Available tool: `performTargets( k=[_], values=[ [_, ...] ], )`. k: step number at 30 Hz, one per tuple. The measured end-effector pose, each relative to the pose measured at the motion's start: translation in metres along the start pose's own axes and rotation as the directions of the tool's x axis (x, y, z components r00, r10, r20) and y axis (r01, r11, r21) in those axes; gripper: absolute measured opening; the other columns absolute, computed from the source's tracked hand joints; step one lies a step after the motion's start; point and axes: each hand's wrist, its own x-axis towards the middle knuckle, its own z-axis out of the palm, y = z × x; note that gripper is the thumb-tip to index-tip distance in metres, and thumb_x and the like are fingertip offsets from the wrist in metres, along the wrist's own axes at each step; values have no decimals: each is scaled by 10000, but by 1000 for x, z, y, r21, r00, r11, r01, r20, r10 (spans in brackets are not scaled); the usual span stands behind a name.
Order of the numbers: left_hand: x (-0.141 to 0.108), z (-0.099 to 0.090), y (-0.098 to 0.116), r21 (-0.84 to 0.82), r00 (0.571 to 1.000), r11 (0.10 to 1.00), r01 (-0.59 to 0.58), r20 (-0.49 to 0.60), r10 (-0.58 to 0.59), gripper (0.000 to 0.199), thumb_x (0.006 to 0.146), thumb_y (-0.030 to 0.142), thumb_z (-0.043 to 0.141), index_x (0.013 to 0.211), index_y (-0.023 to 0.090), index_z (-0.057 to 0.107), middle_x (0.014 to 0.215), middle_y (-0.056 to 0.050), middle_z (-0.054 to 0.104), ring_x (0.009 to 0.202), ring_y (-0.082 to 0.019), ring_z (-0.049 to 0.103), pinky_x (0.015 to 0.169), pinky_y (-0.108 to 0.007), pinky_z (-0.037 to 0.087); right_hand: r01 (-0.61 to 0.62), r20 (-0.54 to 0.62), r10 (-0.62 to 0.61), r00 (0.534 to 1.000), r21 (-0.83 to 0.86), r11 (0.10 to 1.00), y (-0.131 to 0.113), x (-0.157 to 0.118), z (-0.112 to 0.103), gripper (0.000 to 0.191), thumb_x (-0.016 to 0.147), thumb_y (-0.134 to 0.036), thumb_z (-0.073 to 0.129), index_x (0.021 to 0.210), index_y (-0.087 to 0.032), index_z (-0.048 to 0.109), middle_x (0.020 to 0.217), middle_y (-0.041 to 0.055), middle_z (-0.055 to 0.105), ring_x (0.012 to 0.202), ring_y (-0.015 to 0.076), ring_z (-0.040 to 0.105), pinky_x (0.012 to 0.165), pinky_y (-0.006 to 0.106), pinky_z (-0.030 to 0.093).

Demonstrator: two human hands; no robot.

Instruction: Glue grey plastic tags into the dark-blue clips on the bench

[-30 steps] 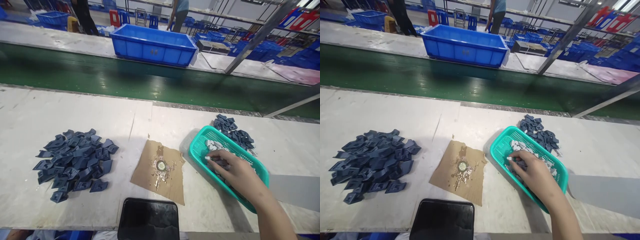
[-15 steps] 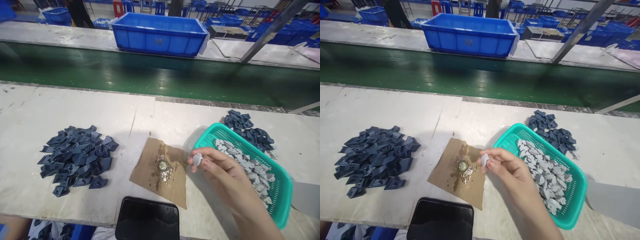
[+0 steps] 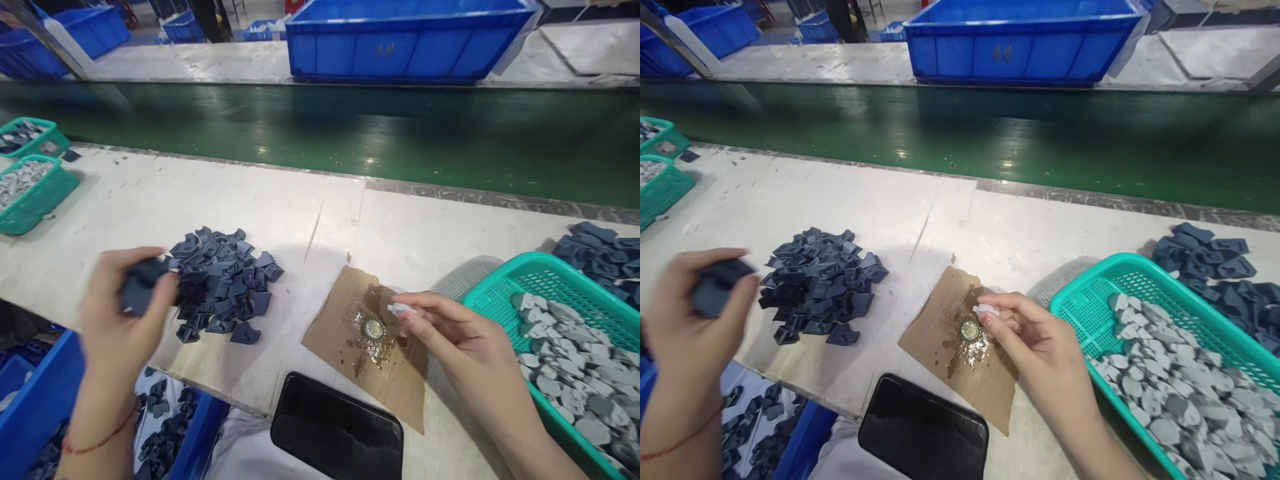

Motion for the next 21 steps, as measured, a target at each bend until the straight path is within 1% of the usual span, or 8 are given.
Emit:
performTargets(
  k=[1, 3, 6, 9, 12, 15, 17, 21],
  values=[
    [7, 10, 8, 2, 984, 993, -119, 132, 118, 327, 923, 445, 636, 1159, 229, 702, 1006, -28, 658, 921, -251, 638, 879, -425, 540, 2, -5, -2, 1000, -28, 1000, 1, -1, -1, 214, 856, -476, 766, 916, -273, 803, 887, 53, 793, 672, 197, 721, 571, 279, 603],
    [20, 32, 22, 19, 890, 958, -285, 375, 258, 376, 976, 471, 507, 1172, 221, 707, 1009, -54, 670, 930, -276, 641, 876, -448, 530, 14, -9, -15, 1000, -68, 998, 4, -3, -2, 218, 872, -483, 747, 924, -281, 810, 874, 48, 793, 673, 201, 725, 581, 289, 611],
    [33, 57, 31, 87, 808, 931, -354, 531, 257, 431, 978, 461, 480, 1255, 206, 689, 1079, -80, 684, 1043, -331, 633, 1022, -552, 456, 26, 13, -25, 1000, -77, 997, 5, -1, -3, 226, 885, -474, 729, 958, -276, 811, 818, 44, 786, 692, 210, 734, 612, 307, 624],
    [37, 64, 27, 55, 766, 924, -379, 578, 281, 556, 978, 571, 488, 1346, 182, 639, 1135, -86, 696, 1153, -371, 613, 1117, -619, 368, 34, 49, -31, 998, -60, 998, 4, 2, -3, 185, 895, -412, 717, 996, -290, 812, 965, 44, 799, 754, 200, 748, 676, 317, 637],
    [40, 63, 22, 3, 737, 926, -376, 607, 297, 740, 951, 774, 384, 1210, 157, 698, 1072, -83, 701, 1052, -352, 633, 1096, -612, 402, 60, 83, -55, 995, -59, 996, 3, 6, -5, 141, 888, -335, 719, 989, -306, 813, 1066, 29, 782, 758, 166, 735, 687, 293, 628],
    [45, 63, 26, -22, 735, 938, -345, 615, 285, 842, 870, 891, 400, 1090, 149, 731, 954, -65, 676, 986, -329, 632, 1084, -608, 420, 52, 85, -48, 995, -37, 998, 5, 12, -8, 118, 857, -295, 761, 968, -291, 802, 921, 15, 779, 729, 155, 719, 665, 270, 609],
    [48, 66, 32, -19, 733, 931, -364, 612, 298, 872, 855, 919, 380, 1061, 154, 746, 900, -58, 664, 973, -327, 641, 1052, -615, 451, 32, 85, -31, 996, -1, 999, 8, 15, -10, 112, 839, -286, 789, 950, -277, 794, 818, 8, 767, 722, 163, 718, 655, 270, 600],
    [52, 67, 42, 26, 717, 887, -461, 600, 355, 931, 901, 901, 248, 1036, 136, 761, 952, -55, 690, 987, -321, 676, 958, -608, 525, 25, 150, -28, 988, 19, 999, 15, 15, -11, 87, 863, -286, 785, 949, -270, 790, 841, 3, 758, 752, 155, 709, 678, 271, 584]
  ],
)
